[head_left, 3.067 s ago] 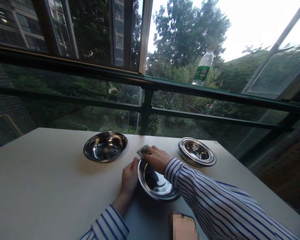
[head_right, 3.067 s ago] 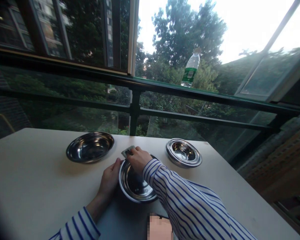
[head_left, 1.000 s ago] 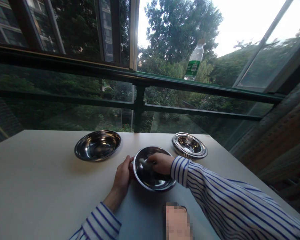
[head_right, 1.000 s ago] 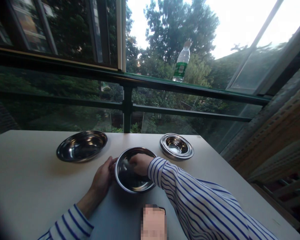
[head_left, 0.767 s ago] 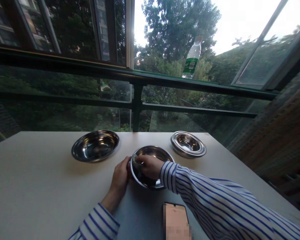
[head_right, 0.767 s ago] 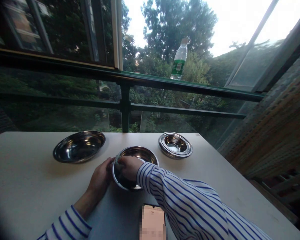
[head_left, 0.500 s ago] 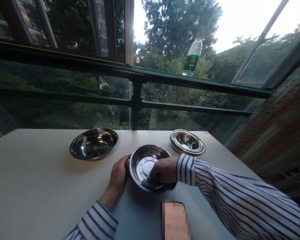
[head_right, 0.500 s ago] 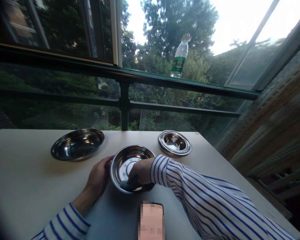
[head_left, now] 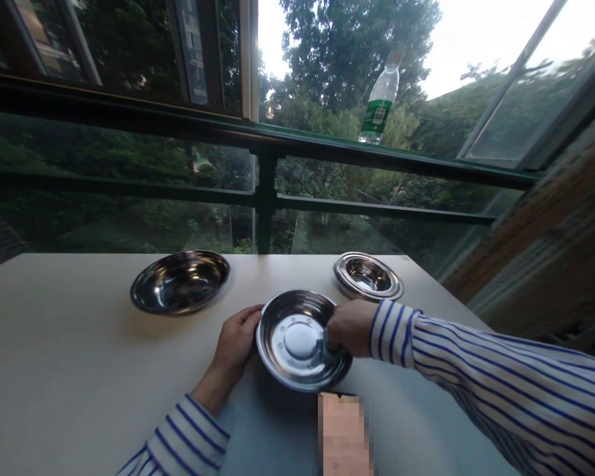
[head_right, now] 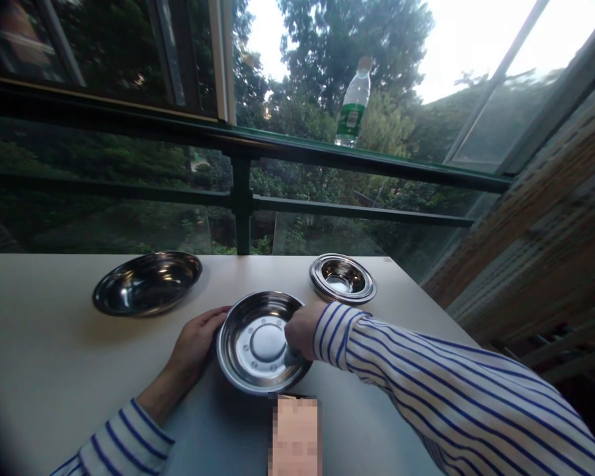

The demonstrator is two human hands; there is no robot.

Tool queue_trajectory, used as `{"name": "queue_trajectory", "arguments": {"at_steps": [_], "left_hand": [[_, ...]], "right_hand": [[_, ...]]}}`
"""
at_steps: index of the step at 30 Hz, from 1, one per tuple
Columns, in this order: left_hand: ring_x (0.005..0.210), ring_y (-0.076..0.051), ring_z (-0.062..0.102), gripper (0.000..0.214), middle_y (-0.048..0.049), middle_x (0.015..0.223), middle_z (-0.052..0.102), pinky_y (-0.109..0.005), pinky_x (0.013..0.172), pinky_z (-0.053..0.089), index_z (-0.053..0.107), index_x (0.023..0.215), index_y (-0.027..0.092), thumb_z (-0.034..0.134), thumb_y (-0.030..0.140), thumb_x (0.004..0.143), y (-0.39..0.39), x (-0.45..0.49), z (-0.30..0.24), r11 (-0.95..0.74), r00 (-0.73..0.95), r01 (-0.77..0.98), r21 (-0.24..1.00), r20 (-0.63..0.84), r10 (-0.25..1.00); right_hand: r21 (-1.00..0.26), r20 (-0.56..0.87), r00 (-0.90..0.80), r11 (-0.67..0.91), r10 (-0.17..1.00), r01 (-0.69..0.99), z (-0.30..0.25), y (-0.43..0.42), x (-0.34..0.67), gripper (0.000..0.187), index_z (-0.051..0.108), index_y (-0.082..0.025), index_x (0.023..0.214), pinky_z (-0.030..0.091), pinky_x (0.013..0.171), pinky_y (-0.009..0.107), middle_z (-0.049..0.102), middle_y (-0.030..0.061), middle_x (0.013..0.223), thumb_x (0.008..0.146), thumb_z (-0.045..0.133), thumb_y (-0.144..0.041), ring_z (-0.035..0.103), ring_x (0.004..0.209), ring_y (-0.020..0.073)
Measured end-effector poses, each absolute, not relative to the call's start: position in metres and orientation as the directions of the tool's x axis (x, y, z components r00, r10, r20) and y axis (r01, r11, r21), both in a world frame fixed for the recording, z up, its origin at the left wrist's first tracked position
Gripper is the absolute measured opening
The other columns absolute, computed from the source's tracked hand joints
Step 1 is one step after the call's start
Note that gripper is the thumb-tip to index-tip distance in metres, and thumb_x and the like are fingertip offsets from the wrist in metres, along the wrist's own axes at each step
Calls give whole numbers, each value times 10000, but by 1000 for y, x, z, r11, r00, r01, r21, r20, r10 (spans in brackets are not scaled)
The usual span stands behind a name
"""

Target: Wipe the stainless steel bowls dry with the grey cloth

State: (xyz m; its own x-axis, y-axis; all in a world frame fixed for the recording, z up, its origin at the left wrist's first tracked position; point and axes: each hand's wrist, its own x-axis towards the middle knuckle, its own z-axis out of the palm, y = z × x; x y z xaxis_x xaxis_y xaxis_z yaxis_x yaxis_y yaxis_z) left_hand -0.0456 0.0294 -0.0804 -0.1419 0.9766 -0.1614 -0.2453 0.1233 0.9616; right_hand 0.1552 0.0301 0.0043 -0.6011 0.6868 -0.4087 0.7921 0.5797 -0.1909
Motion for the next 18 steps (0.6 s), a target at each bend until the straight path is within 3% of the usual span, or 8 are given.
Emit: {"name": "queue_trajectory", "arguments": {"at_steps": [2, 6, 8, 11, 14, 18], "left_hand": [[834, -230, 650, 278, -72, 782, 739, -314, 749, 466, 724, 857, 137, 651, 278, 630, 29, -46, -81, 119, -144, -236, 964, -155, 977], [820, -236, 656, 292, -80, 805, 741, -317, 726, 476, 722, 873, 133, 645, 289, 639, 28, -46, -83, 114, -124, -221, 969, -144, 982], [805, -234, 659, 292, -83, 810, 741, -319, 722, 480, 722, 871, 131, 642, 291, 641, 28, -47, -85, 113, -107, -216, 970, -139, 985], [819, -245, 661, 314, -98, 818, 741, -331, 725, 486, 719, 889, 124, 647, 297, 637, 29, -49, -86, 119, -71, -217, 969, -137, 988], [852, -257, 657, 333, -114, 830, 740, -342, 735, 489, 715, 905, 116, 653, 306, 638, 30, -51, -87, 123, -42, -217, 968, -136, 990], [865, -258, 654, 337, -116, 838, 740, -339, 736, 487, 713, 914, 113, 656, 308, 644, 31, -51, -85, 128, -35, -205, 970, -138, 990]], "right_hand": [[-134, -434, -640, 657, 634, 742, 5, 28, 151, 226, 733, -163, 654, 409, 582, 292, 651, 53, 563, 543, 631, 5, 626, 634, 230], [-169, -418, -749, 766, 514, 620, -5, 17, 123, 320, 712, -261, 916, 411, 537, 216, 689, -18, 695, 651, 633, -101, 617, 632, 148], [-161, -341, -788, 794, 513, 586, -14, 15, 108, 340, 662, -257, 1037, 442, 606, 212, 700, -7, 852, 732, 582, -131, 627, 750, 146], [-77, -199, -813, 818, 548, 570, -24, 23, 92, 323, 590, -176, 1141, 455, 760, 283, 628, 86, 1114, 836, 487, -144, 560, 1000, 205], [29, -140, -807, 817, 574, 576, -29, 37, 92, 300, 599, -122, 1109, 437, 833, 377, 556, 162, 1203, 904, 381, -141, 467, 1115, 259], [162, -191, -686, 712, 702, 683, -22, 47, 112, 249, 674, -88, 894, 454, 782, 418, 618, 208, 1027, 861, 427, -84, 521, 1021, 286]]}}
